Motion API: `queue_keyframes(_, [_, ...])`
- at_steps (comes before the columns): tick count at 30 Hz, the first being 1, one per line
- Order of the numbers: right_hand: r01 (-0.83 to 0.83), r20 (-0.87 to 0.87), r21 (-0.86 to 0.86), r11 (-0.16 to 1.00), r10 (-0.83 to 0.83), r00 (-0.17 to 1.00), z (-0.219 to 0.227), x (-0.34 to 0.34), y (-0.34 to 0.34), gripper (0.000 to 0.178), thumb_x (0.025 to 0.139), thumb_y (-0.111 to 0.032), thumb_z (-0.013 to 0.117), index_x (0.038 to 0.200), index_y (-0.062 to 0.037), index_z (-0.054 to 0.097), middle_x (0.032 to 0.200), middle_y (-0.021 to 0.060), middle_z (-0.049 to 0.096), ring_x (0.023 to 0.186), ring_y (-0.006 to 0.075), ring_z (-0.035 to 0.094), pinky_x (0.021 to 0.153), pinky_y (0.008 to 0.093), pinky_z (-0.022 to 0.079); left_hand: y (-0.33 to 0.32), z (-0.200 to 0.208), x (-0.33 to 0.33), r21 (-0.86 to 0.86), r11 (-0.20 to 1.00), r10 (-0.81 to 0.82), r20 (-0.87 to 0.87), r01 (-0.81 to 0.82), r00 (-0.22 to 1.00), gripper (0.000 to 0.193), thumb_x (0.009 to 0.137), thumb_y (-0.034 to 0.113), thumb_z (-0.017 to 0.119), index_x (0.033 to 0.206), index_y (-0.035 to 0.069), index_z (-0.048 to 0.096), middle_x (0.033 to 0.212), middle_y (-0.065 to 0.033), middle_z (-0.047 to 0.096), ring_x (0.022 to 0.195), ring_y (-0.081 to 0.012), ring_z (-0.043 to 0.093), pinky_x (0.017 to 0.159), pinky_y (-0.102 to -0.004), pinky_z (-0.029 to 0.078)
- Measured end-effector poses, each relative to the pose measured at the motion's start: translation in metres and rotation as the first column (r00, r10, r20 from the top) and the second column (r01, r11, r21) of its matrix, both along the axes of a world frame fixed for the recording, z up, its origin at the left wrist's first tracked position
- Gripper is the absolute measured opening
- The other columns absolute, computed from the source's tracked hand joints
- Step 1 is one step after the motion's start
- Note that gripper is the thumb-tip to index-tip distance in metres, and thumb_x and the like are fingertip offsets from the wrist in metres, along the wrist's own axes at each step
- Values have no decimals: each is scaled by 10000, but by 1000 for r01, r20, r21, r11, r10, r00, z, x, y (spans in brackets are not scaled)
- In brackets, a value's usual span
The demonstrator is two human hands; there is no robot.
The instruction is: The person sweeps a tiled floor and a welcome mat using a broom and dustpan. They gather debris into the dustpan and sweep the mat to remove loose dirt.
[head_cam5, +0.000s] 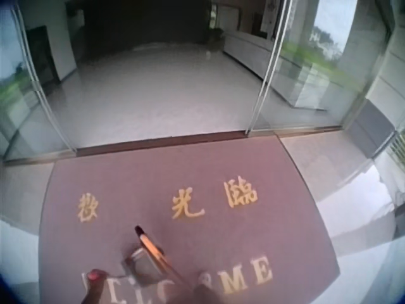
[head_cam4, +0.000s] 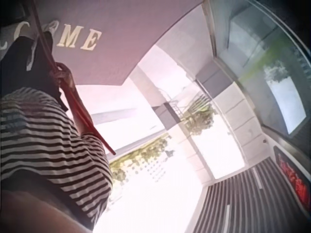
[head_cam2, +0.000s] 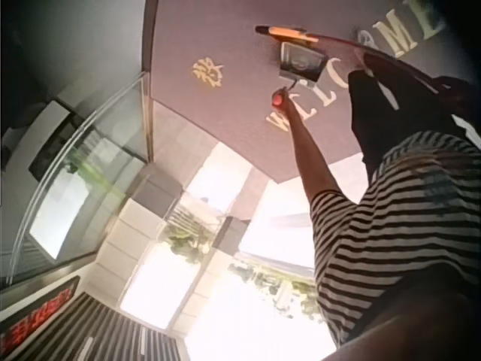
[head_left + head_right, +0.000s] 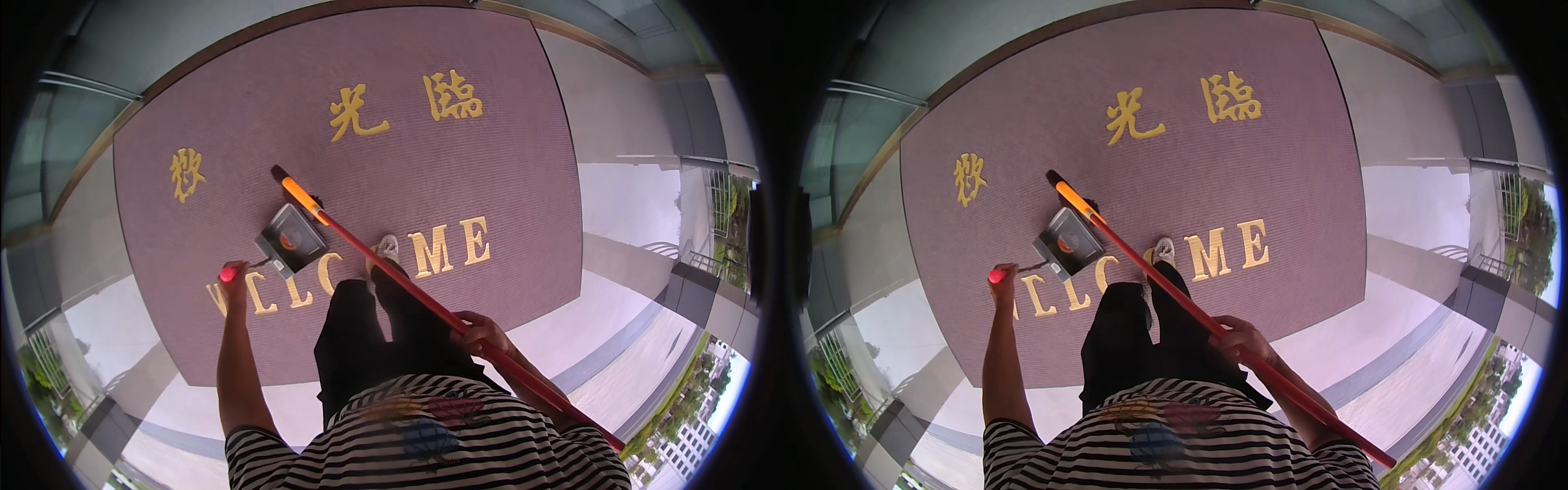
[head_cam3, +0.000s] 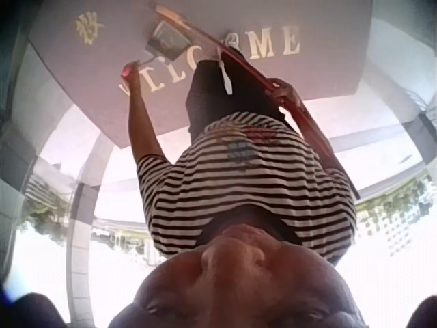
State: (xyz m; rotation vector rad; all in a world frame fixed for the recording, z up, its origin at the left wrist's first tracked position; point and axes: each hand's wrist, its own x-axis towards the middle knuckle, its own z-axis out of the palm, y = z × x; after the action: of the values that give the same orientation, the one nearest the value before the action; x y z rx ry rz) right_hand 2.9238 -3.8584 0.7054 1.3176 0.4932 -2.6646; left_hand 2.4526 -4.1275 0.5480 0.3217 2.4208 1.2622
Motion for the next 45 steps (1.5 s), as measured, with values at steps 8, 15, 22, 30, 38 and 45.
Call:
queue_keyframes(8, [62,278,528,847,-242,930,30,23,164,553,694,24,526,1228,66,386,740,82,555,460,62,441,371,186,384,45,29,-60,0,1000,-15,-14,15,1000,124,755,96,703,824,31,622,759,-26,616,727,-104,555,683,-250,450])
queue_keyframes(15, [194,203,337,921,-272,940,-33,-27,159,352,740,43,515,1082,30,435,713,71,528,445,60,431,352,191,362,89,-1,-114,-17,996,-84,-57,83,995,135,749,121,715,812,39,629,716,-13,601,685,-97,537,647,-246,440])
queue_keyframes(22, [52,90,-52,997,-47,995,-2,-157,31,475,726,53,534,1186,55,414,735,61,543,434,69,427,360,185,333,123,7,-148,-155,985,-87,-28,82,996,178,739,178,734,744,34,631,658,-23,597,646,-105,528,627,-260,437])
queue_keyframes(30, [97,53,228,969,-112,992,53,-164,125,545,667,106,519,1202,24,447,719,114,567,402,98,455,345,201,377,174,38,-195,-127,977,-184,-79,173,980,228,747,224,727,753,22,620,634,-58,597,602,-138,533,603,-301,441])
queue_keyframes(38, [34,338,635,771,-318,886,14,-150,304,533,673,49,523,1195,13,420,751,98,557,442,82,423,353,212,356,260,31,-249,-86,963,-263,-72,257,962,214,756,204,709,739,16,608,626,-71,584,593,-153,532,592,-319,435])
queue_keyframes(45, [83,178,247,965,-130,975,-31,-242,255,568,685,73,518,1233,63,370,713,114,529,442,116,425,366,239,335,324,10,-280,-169,951,-283,-128,260,951,181,747,180,713,747,27,616,644,-59,595,617,-148,551,600,-313,444])
